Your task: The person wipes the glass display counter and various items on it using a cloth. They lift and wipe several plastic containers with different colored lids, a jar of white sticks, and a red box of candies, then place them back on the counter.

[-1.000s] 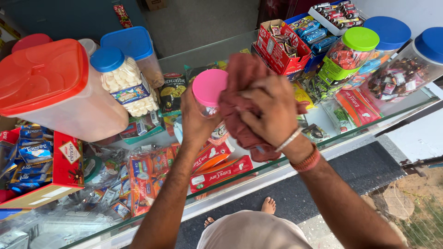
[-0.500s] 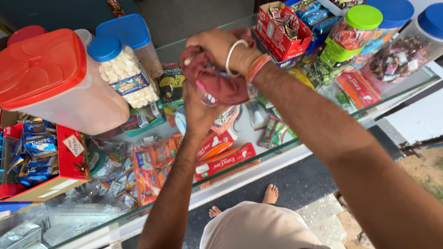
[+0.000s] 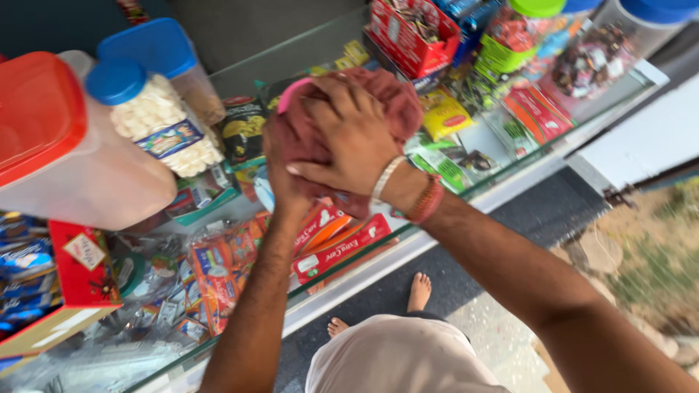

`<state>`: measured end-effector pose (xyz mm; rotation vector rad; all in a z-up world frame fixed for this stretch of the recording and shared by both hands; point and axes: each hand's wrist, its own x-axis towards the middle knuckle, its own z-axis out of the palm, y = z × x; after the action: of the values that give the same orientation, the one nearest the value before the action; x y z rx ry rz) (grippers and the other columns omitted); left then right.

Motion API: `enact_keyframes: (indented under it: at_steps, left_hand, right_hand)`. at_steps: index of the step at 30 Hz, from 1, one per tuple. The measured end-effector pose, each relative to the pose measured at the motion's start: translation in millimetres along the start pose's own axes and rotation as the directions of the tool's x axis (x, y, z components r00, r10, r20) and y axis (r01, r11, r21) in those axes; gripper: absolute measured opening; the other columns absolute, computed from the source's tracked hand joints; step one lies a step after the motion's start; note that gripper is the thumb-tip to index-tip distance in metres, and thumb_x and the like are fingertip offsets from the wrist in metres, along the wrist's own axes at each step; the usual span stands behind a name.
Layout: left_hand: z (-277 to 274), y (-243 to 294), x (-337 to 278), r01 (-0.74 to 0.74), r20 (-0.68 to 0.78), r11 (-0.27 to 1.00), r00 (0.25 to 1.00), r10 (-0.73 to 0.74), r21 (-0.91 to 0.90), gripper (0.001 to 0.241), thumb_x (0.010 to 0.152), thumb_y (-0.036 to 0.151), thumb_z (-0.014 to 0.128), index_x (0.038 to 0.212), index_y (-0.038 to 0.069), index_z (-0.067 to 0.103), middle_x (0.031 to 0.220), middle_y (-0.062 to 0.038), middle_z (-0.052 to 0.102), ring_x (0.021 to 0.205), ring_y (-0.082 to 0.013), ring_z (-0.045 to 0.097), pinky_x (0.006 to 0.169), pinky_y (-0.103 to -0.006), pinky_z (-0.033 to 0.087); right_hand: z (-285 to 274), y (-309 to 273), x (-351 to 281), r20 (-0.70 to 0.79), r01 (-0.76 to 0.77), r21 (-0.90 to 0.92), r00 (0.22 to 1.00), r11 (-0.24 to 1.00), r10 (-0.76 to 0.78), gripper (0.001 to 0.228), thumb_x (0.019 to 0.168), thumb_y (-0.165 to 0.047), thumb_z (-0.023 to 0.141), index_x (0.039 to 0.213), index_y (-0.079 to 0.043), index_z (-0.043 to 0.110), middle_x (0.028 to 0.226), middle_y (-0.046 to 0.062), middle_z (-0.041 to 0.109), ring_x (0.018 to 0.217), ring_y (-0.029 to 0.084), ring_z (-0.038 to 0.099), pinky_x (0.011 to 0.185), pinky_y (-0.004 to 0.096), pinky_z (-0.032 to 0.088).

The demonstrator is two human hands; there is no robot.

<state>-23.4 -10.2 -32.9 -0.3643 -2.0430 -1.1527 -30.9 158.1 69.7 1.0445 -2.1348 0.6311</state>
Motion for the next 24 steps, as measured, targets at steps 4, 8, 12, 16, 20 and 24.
enact_keyframes:
  at_steps: [4, 8, 12, 16, 20, 24]
  left_hand:
    - [6.3, -38.6, -10.1, 0.07, 0.048, 0.997, 0.996, -0.068, -0.034, 0.079, 0.077, 0.018, 0.074, 0.148, 0.002, 0.044, 0.145, -0.02, 0.049, 0.141, -0.0388, 0.05, 0.123, -0.0457, 0.041]
    - [13.8, -48.2, -8.5, 0.128, 0.079, 0.981, 0.99, -0.117, -0.144, 0.071, 0.099, 0.025, 0.08, 0.153, 0.001, 0.041, 0.15, -0.018, 0.046, 0.142, -0.0351, 0.051, 0.122, -0.0412, 0.041]
    - [3.9, -24.5, 0.5, -0.018, 0.037, 0.999, 0.999, 0.017, 0.028, 0.099, 0.075, 0.022, 0.097, 0.147, -0.005, 0.034, 0.146, -0.025, 0.042, 0.14, -0.0445, 0.043, 0.12, -0.0499, 0.036]
    - [1.6, 6.7, 14.5, 0.104, 0.066, 0.994, 0.993, -0.102, -0.035, 0.102, 0.07, 0.027, 0.1, 0.146, 0.0, 0.037, 0.138, -0.022, 0.047, 0.135, -0.0416, 0.049, 0.116, -0.05, 0.043]
    - [0.8, 18.6, 19.1, 0.064, 0.054, 0.998, 0.997, -0.062, -0.024, 0.102, 0.073, 0.026, 0.099, 0.15, 0.003, 0.036, 0.141, -0.021, 0.047, 0.135, -0.0418, 0.049, 0.115, -0.0517, 0.043]
    - [4.9, 12.7, 19.6, 0.132, 0.07, 0.991, 0.989, -0.134, 0.029, 0.085, 0.086, 0.02, 0.089, 0.152, 0.004, 0.037, 0.142, -0.02, 0.048, 0.137, -0.0428, 0.048, 0.116, -0.0515, 0.042]
  right_hand:
    - [17.2, -10.1, 27.1, 0.066, -0.071, -0.144, 0.995, 0.987, 0.081, 0.061, 0.085, -0.056, 0.078, 0.123, -0.011, 0.066, 0.134, 0.014, 0.059, 0.123, 0.04, 0.054, 0.102, 0.059, 0.039]
    - [43.3, 1.3, 61.2, 0.253, -0.155, -0.191, 0.946, 0.969, 0.201, 0.048, 0.084, -0.053, 0.075, 0.115, -0.017, 0.071, 0.119, 0.011, 0.066, 0.11, 0.037, 0.063, 0.088, 0.059, 0.046]
    - [69.3, 43.0, 88.7, 0.227, -0.206, -0.106, 0.947, 0.973, 0.225, 0.031, 0.087, -0.043, 0.07, 0.107, -0.02, 0.077, 0.102, 0.019, 0.072, 0.091, 0.042, 0.07, 0.073, 0.054, 0.056]
    - [70.9, 99.4, 86.5, 0.305, -0.244, 0.06, 0.928, 0.968, 0.215, 0.033, 0.098, -0.043, 0.065, 0.102, -0.012, 0.077, 0.092, 0.019, 0.072, 0.087, 0.044, 0.068, 0.075, 0.053, 0.054]
    - [52.2, 118.8, 54.1, 0.323, -0.402, 0.163, 0.885, 0.901, 0.336, 0.037, 0.097, -0.04, 0.071, 0.102, -0.003, 0.07, 0.09, 0.02, 0.07, 0.088, 0.045, 0.067, 0.078, 0.051, 0.054]
    - [33.8, 84.9, 9.7, 0.042, -0.248, 0.131, 0.969, 0.96, 0.245, 0.047, 0.096, -0.038, 0.078, 0.122, -0.002, 0.063, 0.111, 0.022, 0.068, 0.102, 0.046, 0.065, 0.085, 0.05, 0.054]
